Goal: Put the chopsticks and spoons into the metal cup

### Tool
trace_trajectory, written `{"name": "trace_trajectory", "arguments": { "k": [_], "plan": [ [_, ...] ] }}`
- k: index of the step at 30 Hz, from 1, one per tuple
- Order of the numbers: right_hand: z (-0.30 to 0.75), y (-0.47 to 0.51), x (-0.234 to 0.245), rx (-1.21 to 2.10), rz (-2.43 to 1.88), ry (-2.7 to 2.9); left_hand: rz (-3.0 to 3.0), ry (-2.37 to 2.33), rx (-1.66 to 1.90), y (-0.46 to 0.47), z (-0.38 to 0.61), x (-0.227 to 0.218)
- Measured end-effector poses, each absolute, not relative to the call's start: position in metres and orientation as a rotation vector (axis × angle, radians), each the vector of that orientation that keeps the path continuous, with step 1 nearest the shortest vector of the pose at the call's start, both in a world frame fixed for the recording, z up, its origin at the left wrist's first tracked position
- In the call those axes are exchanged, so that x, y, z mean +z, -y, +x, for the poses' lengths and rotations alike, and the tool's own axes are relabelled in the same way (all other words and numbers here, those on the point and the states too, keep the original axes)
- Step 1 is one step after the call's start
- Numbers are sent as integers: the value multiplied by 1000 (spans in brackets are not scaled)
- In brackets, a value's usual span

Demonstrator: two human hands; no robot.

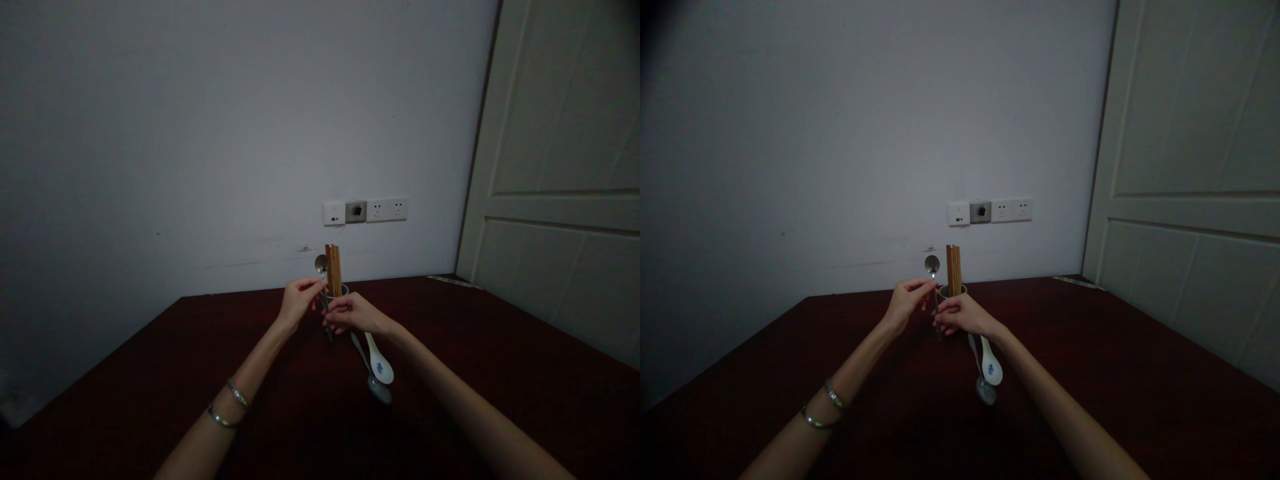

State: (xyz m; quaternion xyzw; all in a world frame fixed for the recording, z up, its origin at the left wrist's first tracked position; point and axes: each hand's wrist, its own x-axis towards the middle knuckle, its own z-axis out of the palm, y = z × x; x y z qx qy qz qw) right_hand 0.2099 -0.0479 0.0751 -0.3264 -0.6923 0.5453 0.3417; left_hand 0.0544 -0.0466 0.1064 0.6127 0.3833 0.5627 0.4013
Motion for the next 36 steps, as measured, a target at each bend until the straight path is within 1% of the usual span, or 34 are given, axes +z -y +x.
{"name": "trace_trajectory", "arguments": {
  "k": [10,14,17,22,26,29,36],
  "plan": [
    [213,46,75,1435,-885,1743,1565,-952,1401,45,55,107],
    [218,45,76,1409,-886,1722,1564,-920,1471,37,55,112],
    [230,34,73,1345,-869,1642,1573,-910,1542,25,56,124],
    [272,-2,51,1141,-961,1312,1578,-921,1618,-6,59,154],
    [309,-23,25,998,-1034,1091,1590,-958,1664,-32,61,165],
    [328,-29,11,951,-1067,1003,1596,-1028,1683,-48,63,161],
    [349,-33,-16,924,-1138,969,1614,-1141,1623,-72,71,135]
  ]
}}
